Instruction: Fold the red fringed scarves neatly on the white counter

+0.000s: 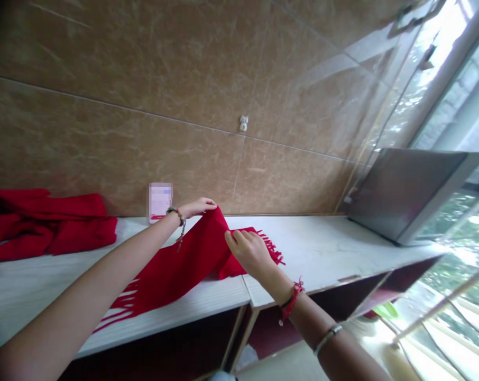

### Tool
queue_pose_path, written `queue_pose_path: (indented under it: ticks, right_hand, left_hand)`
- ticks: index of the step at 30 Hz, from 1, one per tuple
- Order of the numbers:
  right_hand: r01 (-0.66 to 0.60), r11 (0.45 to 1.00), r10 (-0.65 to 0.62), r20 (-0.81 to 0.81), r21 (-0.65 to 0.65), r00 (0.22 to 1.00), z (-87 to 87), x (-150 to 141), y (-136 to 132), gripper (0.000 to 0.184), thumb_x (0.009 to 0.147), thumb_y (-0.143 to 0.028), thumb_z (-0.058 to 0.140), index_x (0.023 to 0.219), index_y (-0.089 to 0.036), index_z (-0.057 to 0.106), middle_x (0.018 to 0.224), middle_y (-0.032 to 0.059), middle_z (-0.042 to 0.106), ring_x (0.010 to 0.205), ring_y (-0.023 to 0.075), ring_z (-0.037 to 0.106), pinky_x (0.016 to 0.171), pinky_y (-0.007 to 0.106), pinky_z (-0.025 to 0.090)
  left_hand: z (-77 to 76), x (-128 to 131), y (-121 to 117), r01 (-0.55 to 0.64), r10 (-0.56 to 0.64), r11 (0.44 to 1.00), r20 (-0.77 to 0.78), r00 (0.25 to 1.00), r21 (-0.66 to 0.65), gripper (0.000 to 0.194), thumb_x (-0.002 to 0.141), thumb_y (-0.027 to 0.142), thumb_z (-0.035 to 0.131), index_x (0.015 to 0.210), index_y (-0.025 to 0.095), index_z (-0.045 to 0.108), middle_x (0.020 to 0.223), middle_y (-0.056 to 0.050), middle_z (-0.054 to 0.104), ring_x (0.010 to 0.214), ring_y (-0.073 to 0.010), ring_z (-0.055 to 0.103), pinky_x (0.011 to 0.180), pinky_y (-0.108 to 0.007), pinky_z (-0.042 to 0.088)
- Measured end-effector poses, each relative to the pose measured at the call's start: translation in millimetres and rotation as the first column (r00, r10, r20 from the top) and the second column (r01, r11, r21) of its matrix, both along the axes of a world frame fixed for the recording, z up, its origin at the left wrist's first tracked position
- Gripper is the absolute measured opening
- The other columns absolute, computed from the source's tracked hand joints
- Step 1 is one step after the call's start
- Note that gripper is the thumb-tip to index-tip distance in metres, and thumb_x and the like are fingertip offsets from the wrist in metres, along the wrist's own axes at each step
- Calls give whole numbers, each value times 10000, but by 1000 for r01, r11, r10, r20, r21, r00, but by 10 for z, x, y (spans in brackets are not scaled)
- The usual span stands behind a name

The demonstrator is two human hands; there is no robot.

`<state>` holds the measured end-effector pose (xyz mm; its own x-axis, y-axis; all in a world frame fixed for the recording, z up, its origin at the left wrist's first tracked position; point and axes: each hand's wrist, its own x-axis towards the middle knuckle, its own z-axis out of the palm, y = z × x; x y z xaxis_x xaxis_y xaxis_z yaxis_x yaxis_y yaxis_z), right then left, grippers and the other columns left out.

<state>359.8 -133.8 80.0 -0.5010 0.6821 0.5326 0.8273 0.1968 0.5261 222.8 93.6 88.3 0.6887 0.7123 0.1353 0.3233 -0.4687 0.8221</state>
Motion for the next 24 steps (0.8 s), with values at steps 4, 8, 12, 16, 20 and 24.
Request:
queue_pose_path:
  ticks: [4,8,12,16,20,24]
  right_hand:
    - [147,988,-146,26,-45,989,-54,565,-45,257,839,-65,409,1018,-142,576,696,41,567,615,148,507,542,269,352]
    - [240,958,-245,-14,-156,969,-311,1018,-49,221,837,-72,409,923,-155,595,698,35,576,622,133,529,549,244,356]
    - [257,930,-296,-120,-261,948,-642,1286,-21,194,830,-78,422,894,-169,581,748,39,600,676,140,551,588,240,381]
    - [240,921,-318,-235,-305,919,-855,1358,-2,192,822,-60,421,874,-168,571,787,47,595,749,158,545,637,242,406]
    - [213,919,-327,-338,-333,883,-930,1347,4,247,826,-45,396,973,-161,556,906,64,586,781,145,543,651,224,419]
    - [196,903,-331,-326,-382,886,-934,1325,0,305,835,-49,376,1067,-160,540,952,79,589,796,149,554,664,231,426]
  left_hand:
    - [-38,765,7,18,-16,998,-35,999,59,250,724,274,503,847,99,631,687,-24,590,617,-105,507,540,-193,383]
    - [-257,1379,42,10,9,992,-148,989,128,186,657,200,535,749,90,654,621,-24,605,581,-116,513,525,-202,382]
    - [-516,1689,75,37,15,982,-268,963,187,144,638,155,540,691,99,662,622,-23,626,621,-126,540,552,-195,391]
    - [-642,1795,75,70,14,970,-340,940,234,133,653,169,561,707,111,667,687,-34,655,692,-144,564,592,-191,399]
    - [-639,1782,48,71,31,961,-355,934,269,210,701,236,565,837,104,658,821,-68,665,767,-164,568,633,-201,402]
    - [-565,1611,73,97,1,969,-393,920,228,370,715,335,575,1012,116,608,801,-52,658,705,-158,573,601,-212,414]
